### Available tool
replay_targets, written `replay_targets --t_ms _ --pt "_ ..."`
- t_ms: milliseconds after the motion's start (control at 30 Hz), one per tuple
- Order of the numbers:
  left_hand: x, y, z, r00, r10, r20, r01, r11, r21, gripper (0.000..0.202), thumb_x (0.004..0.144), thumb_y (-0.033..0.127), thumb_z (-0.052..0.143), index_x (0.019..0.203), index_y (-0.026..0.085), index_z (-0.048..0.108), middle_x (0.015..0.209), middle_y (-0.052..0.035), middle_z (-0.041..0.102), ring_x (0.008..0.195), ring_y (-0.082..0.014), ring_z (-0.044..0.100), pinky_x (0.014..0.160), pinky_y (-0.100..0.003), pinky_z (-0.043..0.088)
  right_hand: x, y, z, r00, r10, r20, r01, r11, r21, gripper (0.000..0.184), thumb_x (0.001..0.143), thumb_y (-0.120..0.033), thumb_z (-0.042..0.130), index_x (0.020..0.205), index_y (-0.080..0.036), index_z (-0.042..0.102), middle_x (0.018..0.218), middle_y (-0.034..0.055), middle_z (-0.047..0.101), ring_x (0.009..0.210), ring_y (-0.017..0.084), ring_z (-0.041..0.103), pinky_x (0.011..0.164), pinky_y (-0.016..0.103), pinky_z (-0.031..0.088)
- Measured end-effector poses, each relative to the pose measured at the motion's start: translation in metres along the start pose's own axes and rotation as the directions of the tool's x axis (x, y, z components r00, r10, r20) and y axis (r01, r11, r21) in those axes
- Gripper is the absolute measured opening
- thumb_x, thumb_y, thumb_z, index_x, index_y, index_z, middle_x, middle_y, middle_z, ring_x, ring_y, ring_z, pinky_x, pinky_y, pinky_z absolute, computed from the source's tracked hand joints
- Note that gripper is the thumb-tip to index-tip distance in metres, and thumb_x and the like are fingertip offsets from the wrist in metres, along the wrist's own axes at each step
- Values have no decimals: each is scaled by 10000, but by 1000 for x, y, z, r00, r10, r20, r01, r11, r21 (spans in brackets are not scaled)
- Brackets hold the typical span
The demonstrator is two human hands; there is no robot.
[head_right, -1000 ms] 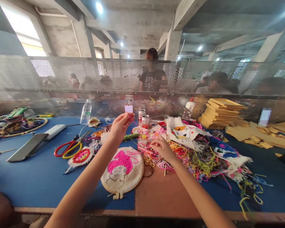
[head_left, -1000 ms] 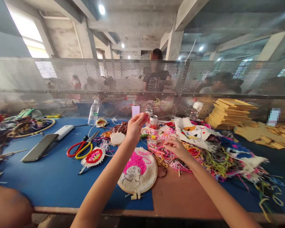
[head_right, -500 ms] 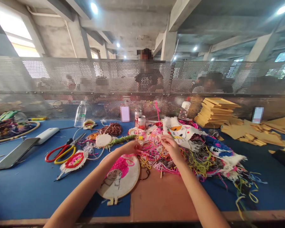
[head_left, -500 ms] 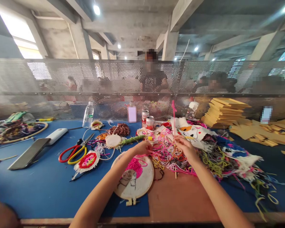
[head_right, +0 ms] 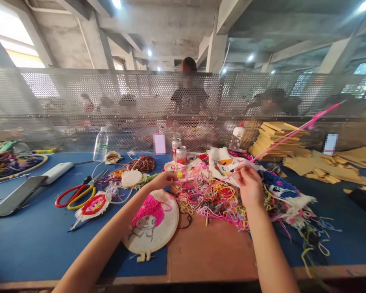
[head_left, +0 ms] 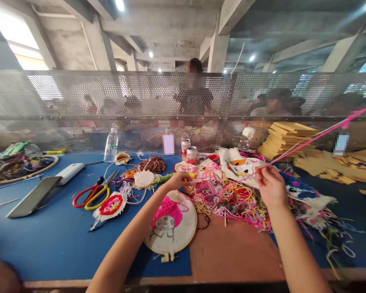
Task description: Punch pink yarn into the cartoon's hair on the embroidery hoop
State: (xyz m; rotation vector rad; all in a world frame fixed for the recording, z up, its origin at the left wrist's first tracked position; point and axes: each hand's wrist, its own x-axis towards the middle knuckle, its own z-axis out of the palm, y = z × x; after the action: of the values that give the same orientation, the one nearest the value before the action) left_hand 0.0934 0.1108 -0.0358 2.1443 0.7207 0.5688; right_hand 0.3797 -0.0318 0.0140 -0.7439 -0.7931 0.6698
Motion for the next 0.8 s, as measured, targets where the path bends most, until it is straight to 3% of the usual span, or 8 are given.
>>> replay_targets --t_ms 167,333,800 --pt "-5 14 -16 1000 -5 -26 -1 980 -201 254 773 360 563 758 115 627 645 2 506 569 -82 415 541 -222 316 5 -6 -9 998 -25 -65 28 999 45 246 529 -316 784 646 -184 613 641 -26 576 439 32 388 353 152 260" --pt "-12 25 -26 999 -19 -40 5 942 -335 308 773 405 572 672 115 587 601 18 437 527 -67 358 501 -225 265 5 -4 -10 999 10 -52 -9 999 33 266 517 -317 790 655 -180 609 632 -29 561 445 31 396 359 158 253" --pt "-17 57 -32 999 -13 -34 -10 792 -611 274 780 365 596 662 131 518 595 19 457 496 -47 370 462 -201 260 2 -1 -7 997 74 31 -72 996 -49 237 549 -348 775 655 -202 621 647 -14 551 457 50 383 379 202 245"
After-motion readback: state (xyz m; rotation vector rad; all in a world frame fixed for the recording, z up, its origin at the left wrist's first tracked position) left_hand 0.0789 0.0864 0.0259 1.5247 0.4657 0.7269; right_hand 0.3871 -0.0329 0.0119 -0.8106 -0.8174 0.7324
